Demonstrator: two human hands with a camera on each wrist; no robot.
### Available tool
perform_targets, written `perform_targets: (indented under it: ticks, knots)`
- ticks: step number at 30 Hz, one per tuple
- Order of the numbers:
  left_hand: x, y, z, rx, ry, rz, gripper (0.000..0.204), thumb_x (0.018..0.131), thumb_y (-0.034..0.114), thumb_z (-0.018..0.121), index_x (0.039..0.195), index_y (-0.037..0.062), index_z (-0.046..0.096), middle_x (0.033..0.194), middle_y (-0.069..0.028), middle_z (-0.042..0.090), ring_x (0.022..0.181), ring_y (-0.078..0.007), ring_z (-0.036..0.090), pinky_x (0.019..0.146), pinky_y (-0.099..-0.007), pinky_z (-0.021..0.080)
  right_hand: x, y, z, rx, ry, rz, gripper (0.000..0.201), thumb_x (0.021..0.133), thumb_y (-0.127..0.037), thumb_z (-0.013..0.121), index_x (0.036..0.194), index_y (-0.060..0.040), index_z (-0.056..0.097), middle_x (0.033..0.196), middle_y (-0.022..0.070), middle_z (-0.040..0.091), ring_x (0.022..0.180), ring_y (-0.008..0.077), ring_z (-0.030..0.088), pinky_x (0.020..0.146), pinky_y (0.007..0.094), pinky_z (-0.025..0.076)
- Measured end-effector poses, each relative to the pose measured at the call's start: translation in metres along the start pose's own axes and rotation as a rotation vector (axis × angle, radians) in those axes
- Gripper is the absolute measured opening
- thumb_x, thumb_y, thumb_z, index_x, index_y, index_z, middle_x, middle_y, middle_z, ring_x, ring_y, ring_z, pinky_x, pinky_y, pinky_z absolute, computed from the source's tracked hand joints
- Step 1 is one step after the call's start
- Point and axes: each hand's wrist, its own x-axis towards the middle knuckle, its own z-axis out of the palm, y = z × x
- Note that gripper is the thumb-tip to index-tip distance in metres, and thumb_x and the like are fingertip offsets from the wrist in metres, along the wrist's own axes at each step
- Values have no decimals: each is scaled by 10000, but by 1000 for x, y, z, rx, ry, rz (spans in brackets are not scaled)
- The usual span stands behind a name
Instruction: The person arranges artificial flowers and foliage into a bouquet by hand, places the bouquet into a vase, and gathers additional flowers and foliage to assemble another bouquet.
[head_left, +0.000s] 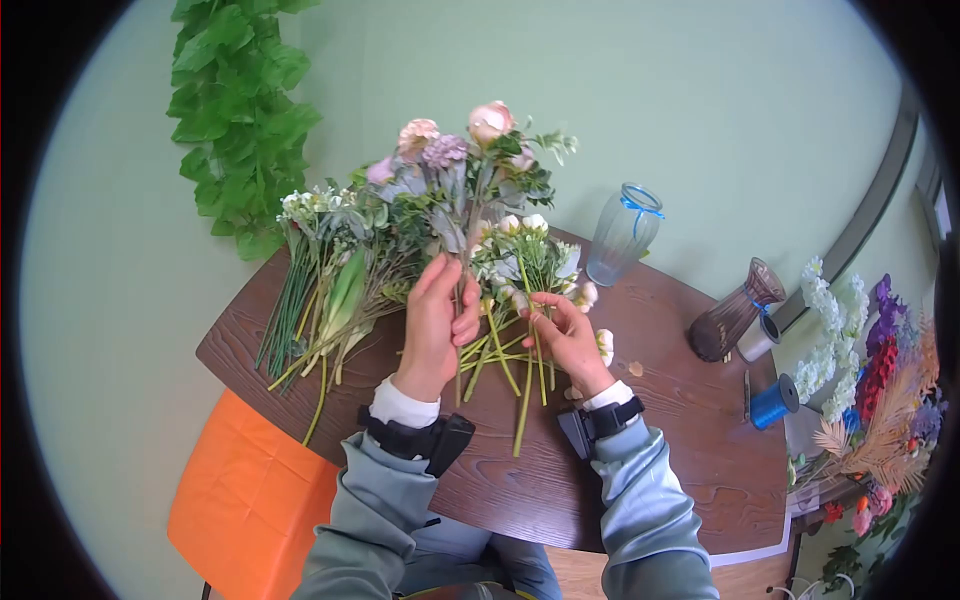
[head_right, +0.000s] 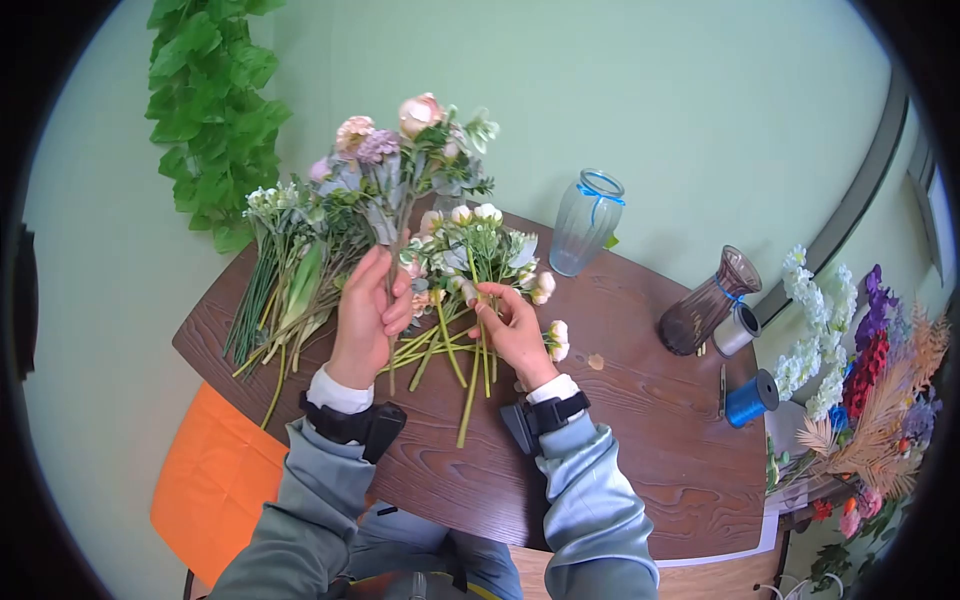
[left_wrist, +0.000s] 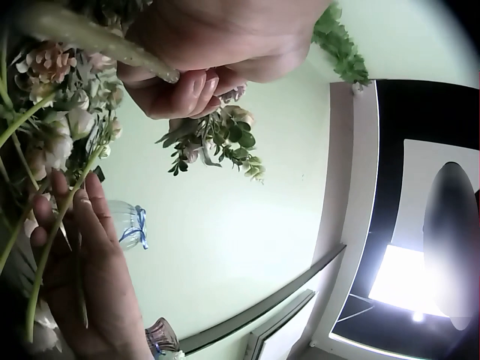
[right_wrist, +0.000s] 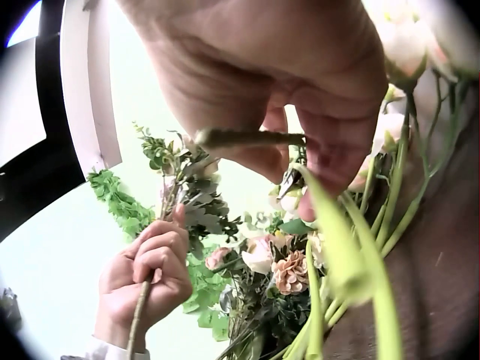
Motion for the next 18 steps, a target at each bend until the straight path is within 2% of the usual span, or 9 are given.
perform_targets:
  ticks: [2,3,5,7,10,11,12,16,18]
  knots:
    - [9,-18,4,-18,-38,-33,253,950,226,364,1167,114,433,654,12,411,402,-46,291,341,-178,218,-7,-4,-4,-31,43,51,311,883,-77,509,1186,-34,454,913,57,619,637,103,602,538,211,460]
    - [12,-25,5,-13,-44,-36,253,950,226,364,1167,114,433,654,12,411,402,-46,291,341,-178,218,-10,-2,-8,8,36,47,382,888,-79,496,1252,-45,384,955,78,617,665,112,607,559,215,468]
    - [18,-36,8,-41,-73,-37,94,938,200,398,911,113,419,663,-7,446,385,-46,295,333,-187,217,-15,-4,-9,76,78,54,421,887,-76,495,1279,-55,340,972,90,617,674,118,610,572,218,472]
    - [23,-42,7,-31,-72,-44,94,938,203,398,915,114,418,664,-8,447,385,-47,295,332,-188,217,-14,0,-13,159,96,54,553,890,-80,488,1355,-50,190,988,117,622,698,136,620,612,229,483]
    - [25,-47,3,7,-81,-52,93,939,205,398,940,115,421,667,-11,451,393,-50,302,337,-190,223,-14,4,-18,169,113,96,586,895,-95,483,1366,2,147,952,116,633,702,144,623,617,232,485]
    - [25,-48,2,-2,-81,-49,92,939,203,398,945,115,423,668,-13,451,399,-50,307,341,-188,226,-13,7,-17,173,126,101,573,897,-109,481,1352,52,172,928,111,639,706,148,626,615,229,482]
    - [25,-49,1,-12,-81,-46,91,939,201,398,951,115,425,669,-15,452,405,-50,313,344,-187,229,-13,9,-18,187,136,106,573,897,-109,481,1352,52,172,928,111,639,706,148,626,615,229,482]
    - [24,-55,-7,25,-87,-27,93,938,202,402,956,113,422,676,-18,456,420,-52,329,351,-185,233,-13,12,-19,178,90,144,456,887,-100,490,1280,73,338,934,87,641,725,122,617,610,220,473]
    - [22,-56,-7,35,-78,-13,92,939,203,402,957,115,421,677,-18,458,420,-53,331,351,-185,233,-12,15,-17,185,180,66,436,886,-99,489,1266,69,357,925,74,646,756,97,602,617,211,469]
